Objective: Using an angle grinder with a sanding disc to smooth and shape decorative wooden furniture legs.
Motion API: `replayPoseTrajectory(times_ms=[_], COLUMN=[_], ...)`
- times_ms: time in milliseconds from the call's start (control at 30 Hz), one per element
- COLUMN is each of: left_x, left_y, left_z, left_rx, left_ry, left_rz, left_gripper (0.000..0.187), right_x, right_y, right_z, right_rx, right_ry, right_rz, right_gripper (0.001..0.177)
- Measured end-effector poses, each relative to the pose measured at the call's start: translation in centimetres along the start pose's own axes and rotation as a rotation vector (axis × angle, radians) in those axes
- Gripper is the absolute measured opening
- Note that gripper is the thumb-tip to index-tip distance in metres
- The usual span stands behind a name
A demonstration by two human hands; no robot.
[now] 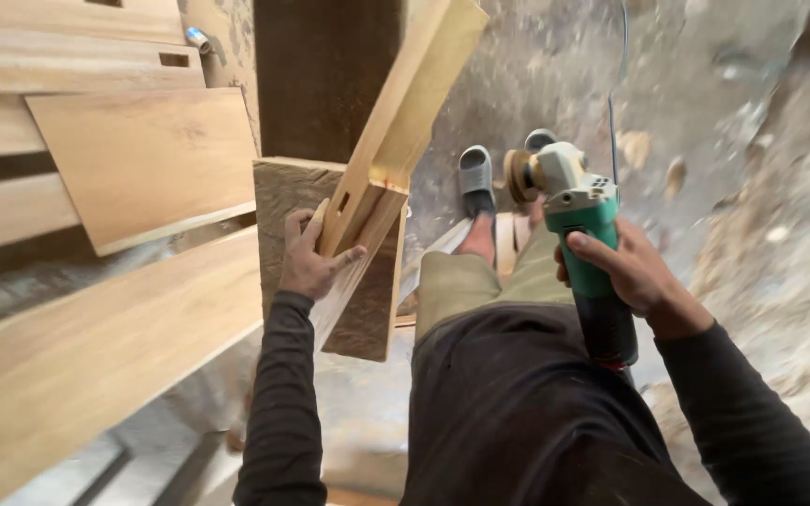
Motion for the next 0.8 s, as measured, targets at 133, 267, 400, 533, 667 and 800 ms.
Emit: replayPoseTrajectory(times_ms=[133,267,400,533,667,800], left_x=[0.0,-0.5,2.0,2.4,2.5,2.0], left_y=[0.6,0.4,1.1,0.0,0.8,0.8], left_z=[-0.3,0.1,-0.3,0.6,0.2,0.2], left_rx=[0.139,0.076,0.226,0.312,0.231,0.203], left_ry=[-0.040,0.119,0.057,0.067,0.117,0.171], left_rz=[0.047,0.006,-0.268,-0.261,-0.208,-0.146], left_gripper=[0.108,0.101,0.107,0.080,0.082,0.081], right_x=[-2.3,-4.7,-7.5,-10.4,-10.6,-9.9], right_y=[-0.2,-0.9,-1.4,-3.8,-4.7,-6.5], right_z=[2.1,2.1,1.7,1.4,-1.5,-3.4], right_rx=[0.007,0.011,-0.098,-0.232,-0.255,-0.227], right_ry=[0.065,0.116,0.176,0.200,0.103,0.177], right_rz=[0.113,0.116,0.127,0.137,0.201,0.404], right_gripper=[0.051,0.056,0.066,0.066,0.062,0.054])
Point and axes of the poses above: each hand's wrist, its own z-axis away from the middle knuckle, its own y-axis out of the back of the hand, x = y × z, the point moved 1 cm from there along -z, towards the middle knuckle, and after that the axes turned 14 degrees about -y, right-handed, at the moved point
